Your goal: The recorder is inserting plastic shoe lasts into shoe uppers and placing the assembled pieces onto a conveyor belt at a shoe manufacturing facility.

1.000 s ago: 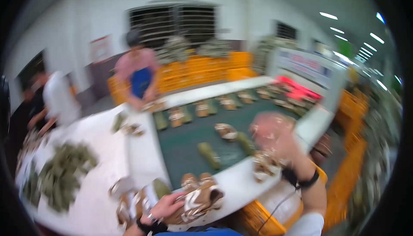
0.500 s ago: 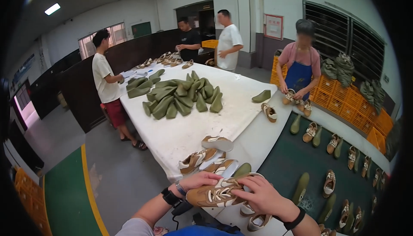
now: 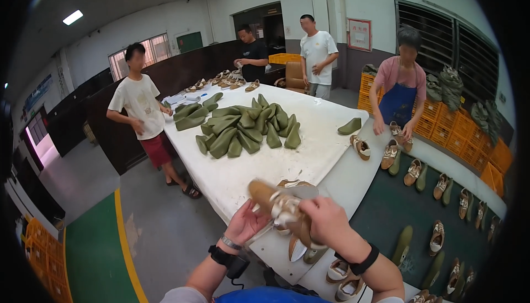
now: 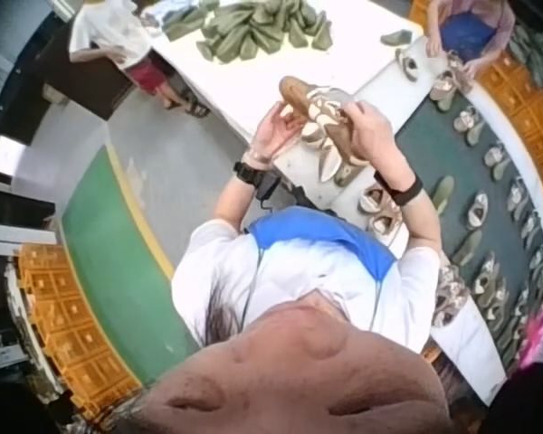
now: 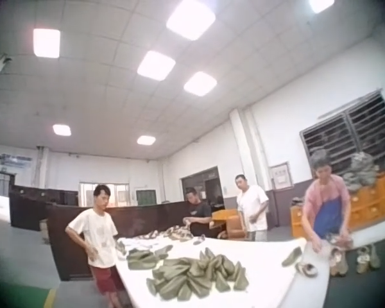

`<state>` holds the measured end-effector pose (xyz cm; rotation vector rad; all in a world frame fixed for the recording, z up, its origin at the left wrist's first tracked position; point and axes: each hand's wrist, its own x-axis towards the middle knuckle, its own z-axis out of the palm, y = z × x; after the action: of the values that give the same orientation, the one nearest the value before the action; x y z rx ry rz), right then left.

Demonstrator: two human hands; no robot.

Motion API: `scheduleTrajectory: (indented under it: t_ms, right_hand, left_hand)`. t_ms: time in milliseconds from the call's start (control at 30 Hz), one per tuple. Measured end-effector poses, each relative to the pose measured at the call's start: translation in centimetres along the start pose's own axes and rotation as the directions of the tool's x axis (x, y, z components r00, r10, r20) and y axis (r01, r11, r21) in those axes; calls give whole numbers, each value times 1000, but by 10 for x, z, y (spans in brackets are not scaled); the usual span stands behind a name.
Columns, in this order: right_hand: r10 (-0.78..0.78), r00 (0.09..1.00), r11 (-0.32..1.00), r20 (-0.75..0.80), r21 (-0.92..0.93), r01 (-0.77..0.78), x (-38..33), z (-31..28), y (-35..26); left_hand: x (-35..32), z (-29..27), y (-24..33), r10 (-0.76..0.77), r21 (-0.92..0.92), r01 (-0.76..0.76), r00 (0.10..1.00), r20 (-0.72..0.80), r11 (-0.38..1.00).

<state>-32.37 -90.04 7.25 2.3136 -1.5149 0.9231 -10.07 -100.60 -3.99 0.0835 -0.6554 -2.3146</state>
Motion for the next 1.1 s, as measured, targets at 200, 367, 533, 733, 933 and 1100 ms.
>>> scheduleTrajectory:
  t_ms: [200,367,533,733,933,1100]
  right_hand:
    - [92,992,995,-90,-25,-94,26,48,-7]
    - [52,989,998,-141,43,-46,31,62,-19]
    - [128,967,980,-220,177,-90,23,63,-17]
    - [226,963,967,-150,151,-204,-1,39,-7]
    - [266,963,909,-27,341,-241,-30,15,16]
    - [362,910,890,-201,366,-273,-34,4,31]
  left_hand:
    - [9,76,-26,505,810,-140,718,479,-569]
    - [12,66,-10,604,877,-176,664,441,-448]
    - [21,68,-13,612,866,-181,641,463,-466]
    - [36,82,-34,604,843,-268,600,524,-465]
    - [73,78,-48,547,915,-269,737,397,-302]
    - [89,98,-53,447,814,-485,681,580,-318]
